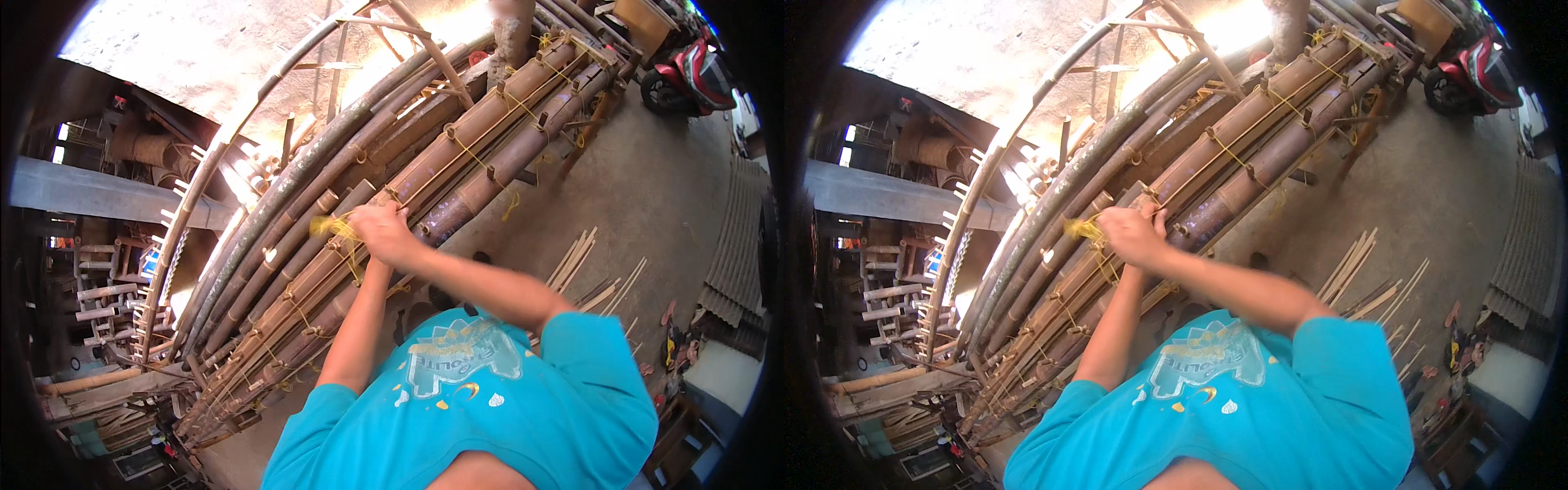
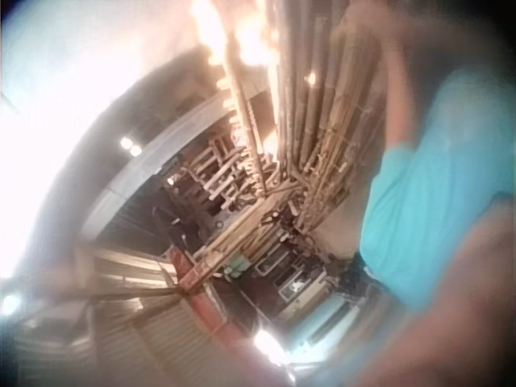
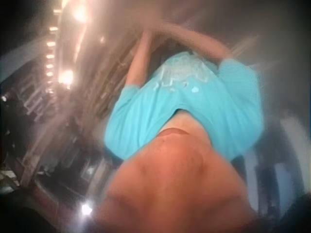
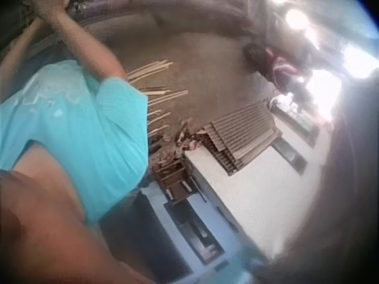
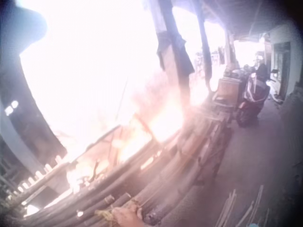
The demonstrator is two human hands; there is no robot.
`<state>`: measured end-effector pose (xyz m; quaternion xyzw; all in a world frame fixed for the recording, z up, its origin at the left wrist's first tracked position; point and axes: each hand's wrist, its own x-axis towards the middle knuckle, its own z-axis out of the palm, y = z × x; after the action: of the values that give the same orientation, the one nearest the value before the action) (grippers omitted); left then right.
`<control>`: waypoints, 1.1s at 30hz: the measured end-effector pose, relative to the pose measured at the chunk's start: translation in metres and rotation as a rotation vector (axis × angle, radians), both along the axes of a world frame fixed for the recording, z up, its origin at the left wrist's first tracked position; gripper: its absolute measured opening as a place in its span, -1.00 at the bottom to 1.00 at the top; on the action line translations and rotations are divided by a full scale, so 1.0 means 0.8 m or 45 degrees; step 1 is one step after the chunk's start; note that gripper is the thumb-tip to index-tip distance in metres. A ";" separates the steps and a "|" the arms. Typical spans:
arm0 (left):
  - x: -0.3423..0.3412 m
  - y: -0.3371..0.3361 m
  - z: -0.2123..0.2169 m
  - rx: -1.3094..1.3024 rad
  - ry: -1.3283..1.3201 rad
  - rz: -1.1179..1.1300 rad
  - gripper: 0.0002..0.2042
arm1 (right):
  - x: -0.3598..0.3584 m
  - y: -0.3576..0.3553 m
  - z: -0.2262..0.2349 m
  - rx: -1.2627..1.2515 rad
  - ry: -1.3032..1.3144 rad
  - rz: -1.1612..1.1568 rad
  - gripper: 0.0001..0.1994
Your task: The person repeatedly picks up thin bamboo sticks from the floor and places them on a horizontal rack. They then use yellow string to tie the sticks to the rack, securing them in place. The process is repeated multiple times throughout the clip.
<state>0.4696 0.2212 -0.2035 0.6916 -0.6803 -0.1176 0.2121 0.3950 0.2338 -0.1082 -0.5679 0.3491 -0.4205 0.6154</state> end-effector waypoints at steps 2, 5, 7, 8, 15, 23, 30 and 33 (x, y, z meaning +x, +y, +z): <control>0.007 -0.005 -0.007 -0.251 0.184 -0.101 -0.74 | -0.007 -0.066 0.010 -0.562 0.989 0.355 -0.54; 0.003 -0.009 0.035 0.302 0.118 -0.065 -0.65 | -0.044 -0.149 -0.064 -0.955 1.626 -0.171 -0.38; 0.013 -0.010 0.030 0.223 0.232 -0.086 -0.68 | -0.045 -0.174 -0.056 -0.392 1.294 0.460 -0.44; 0.014 -0.008 0.028 0.212 0.250 -0.090 -0.69 | -0.050 -0.174 -0.055 -0.137 0.826 0.470 -0.45; 0.006 -0.010 0.022 0.214 0.297 0.055 -0.69 | -0.158 0.024 -0.131 -0.792 0.488 0.543 -0.59; 0.021 -0.152 0.050 0.032 0.912 0.287 -0.71 | -0.152 0.041 -0.112 -0.752 0.669 0.330 -0.58; 0.083 -0.125 0.017 0.208 0.384 0.040 -0.65 | -0.138 0.088 -0.155 0.585 -0.674 -0.600 -0.57; 0.140 -0.032 0.059 -0.072 -0.001 0.187 -0.65 | -0.105 0.135 -0.175 1.163 -0.644 -0.412 -0.39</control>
<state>0.5813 0.1955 -0.1565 0.7333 -0.6311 -0.0820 0.2394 0.3108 0.3418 -0.2482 -0.0630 0.4202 -0.4389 0.7917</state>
